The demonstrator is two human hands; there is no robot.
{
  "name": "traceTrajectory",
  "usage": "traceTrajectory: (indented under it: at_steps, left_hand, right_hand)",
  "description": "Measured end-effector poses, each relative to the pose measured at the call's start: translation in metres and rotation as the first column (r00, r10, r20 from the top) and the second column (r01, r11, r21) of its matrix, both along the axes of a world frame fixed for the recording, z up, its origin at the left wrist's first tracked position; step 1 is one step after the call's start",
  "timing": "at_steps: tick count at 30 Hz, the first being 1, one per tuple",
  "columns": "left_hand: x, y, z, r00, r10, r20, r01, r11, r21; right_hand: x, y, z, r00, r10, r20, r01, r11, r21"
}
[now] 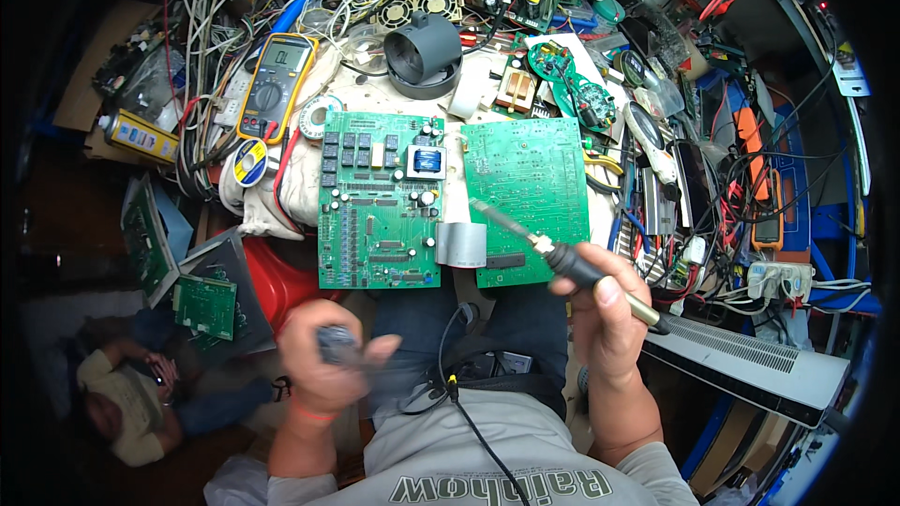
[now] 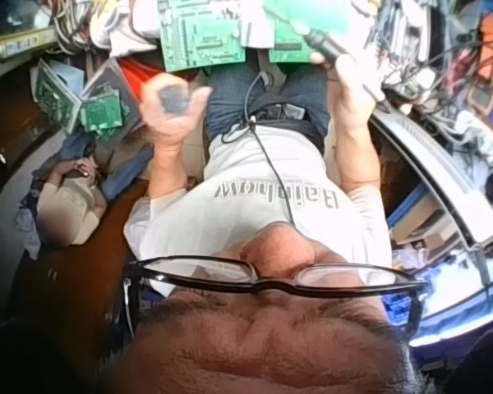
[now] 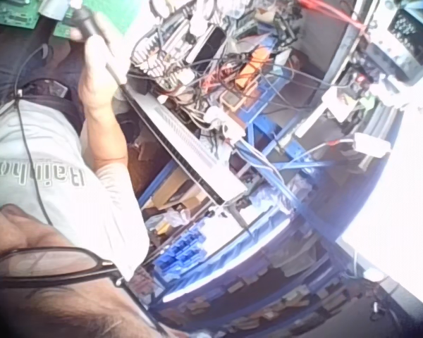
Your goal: The person sits on the floor and uses a soldering iron and a hot air gun to work on a green circuit board. They flip the board to inspect both sides, then repeatedly apply heat and solder to specific points on the board's surface.
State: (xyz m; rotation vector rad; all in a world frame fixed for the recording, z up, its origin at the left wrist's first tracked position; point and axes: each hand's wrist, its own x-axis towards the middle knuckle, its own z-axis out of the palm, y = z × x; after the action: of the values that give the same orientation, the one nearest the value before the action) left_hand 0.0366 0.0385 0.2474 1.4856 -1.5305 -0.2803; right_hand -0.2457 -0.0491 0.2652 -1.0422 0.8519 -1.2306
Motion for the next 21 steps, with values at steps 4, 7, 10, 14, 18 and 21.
traceTrajectory:
  at_steps: [4,7,10,14,18,21]
  left_hand:
    - [-0.014,0.013,-0.026,0.922,-0.191,0.337,0.163,0.980,0.111]
    - [-0.024,0.015,-0.025,0.902,-0.270,0.336,0.228,0.961,0.159]
    - [-0.039,0.013,-0.006,0.866,-0.320,0.383,0.260,0.945,0.200]
    - [-0.071,0.010,0.013,0.808,-0.414,0.419,0.352,0.910,0.220]
    - [-0.072,0.003,-0.005,0.849,-0.402,0.344,0.341,0.913,0.225]
    - [-0.054,0.000,-0.023,0.864,-0.449,0.226,0.380,0.878,0.291]
  right_hand:
    - [0.021,0.006,0.022,0.955,0.248,0.165,-0.280,0.936,0.211]
    - [0.029,0.010,0.038,0.897,0.440,-0.041,-0.400,0.848,0.347]
    - [0.044,0.024,0.042,0.880,0.472,-0.060,-0.421,0.832,0.362]
    - [0.056,0.041,0.032,0.868,0.489,-0.089,-0.439,0.839,0.322]
    - [0.058,0.038,0.015,0.885,0.413,-0.213,-0.352,0.895,0.272]
    - [0.054,0.027,0.006,0.906,0.394,-0.154,-0.339,0.894,0.294]
